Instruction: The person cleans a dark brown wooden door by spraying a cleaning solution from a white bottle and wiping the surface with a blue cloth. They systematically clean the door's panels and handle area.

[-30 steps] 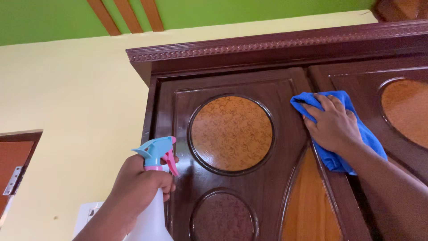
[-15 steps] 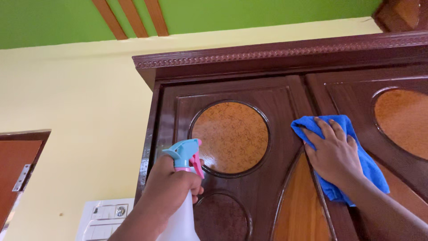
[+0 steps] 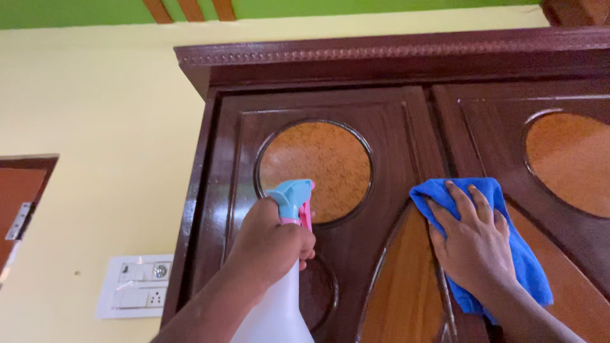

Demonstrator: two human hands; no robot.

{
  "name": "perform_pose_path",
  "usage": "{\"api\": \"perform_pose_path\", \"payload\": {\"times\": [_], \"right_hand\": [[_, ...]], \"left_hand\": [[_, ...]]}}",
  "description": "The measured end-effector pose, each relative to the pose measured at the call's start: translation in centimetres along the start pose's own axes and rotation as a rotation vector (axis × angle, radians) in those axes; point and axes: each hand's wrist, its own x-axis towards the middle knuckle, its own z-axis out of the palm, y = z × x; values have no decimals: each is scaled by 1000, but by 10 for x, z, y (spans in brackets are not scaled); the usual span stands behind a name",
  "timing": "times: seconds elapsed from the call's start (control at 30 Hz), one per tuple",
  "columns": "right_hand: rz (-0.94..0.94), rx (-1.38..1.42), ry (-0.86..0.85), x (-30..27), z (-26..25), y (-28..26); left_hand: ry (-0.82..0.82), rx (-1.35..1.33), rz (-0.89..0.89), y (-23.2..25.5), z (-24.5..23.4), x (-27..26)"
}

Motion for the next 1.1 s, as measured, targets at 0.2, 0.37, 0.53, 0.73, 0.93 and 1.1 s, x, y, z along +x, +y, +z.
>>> {"api": "perform_pose_path", "payload": {"times": [0.2,0.37,0.53,0.73,0.93,1.1], "right_hand": [[-45,51,67,-21,-3,0],[-36,58,49,-25,-9,-3],[-47,71,42,-30,-9,-2],[-88,131,75,-37,-7,2],[-88,138,83,-43,-9,0],[-79,147,78,-52,-14,-3]], "left_hand": [[-32,5,24,-8,16,3],[-47,-9,32,-13,30,3],[-68,-10,67,-20,40,8],[-66,31,54,-27,48,11],[-102,28,56,-26,56,7],[-124,30,29,-25,70,6]]}}
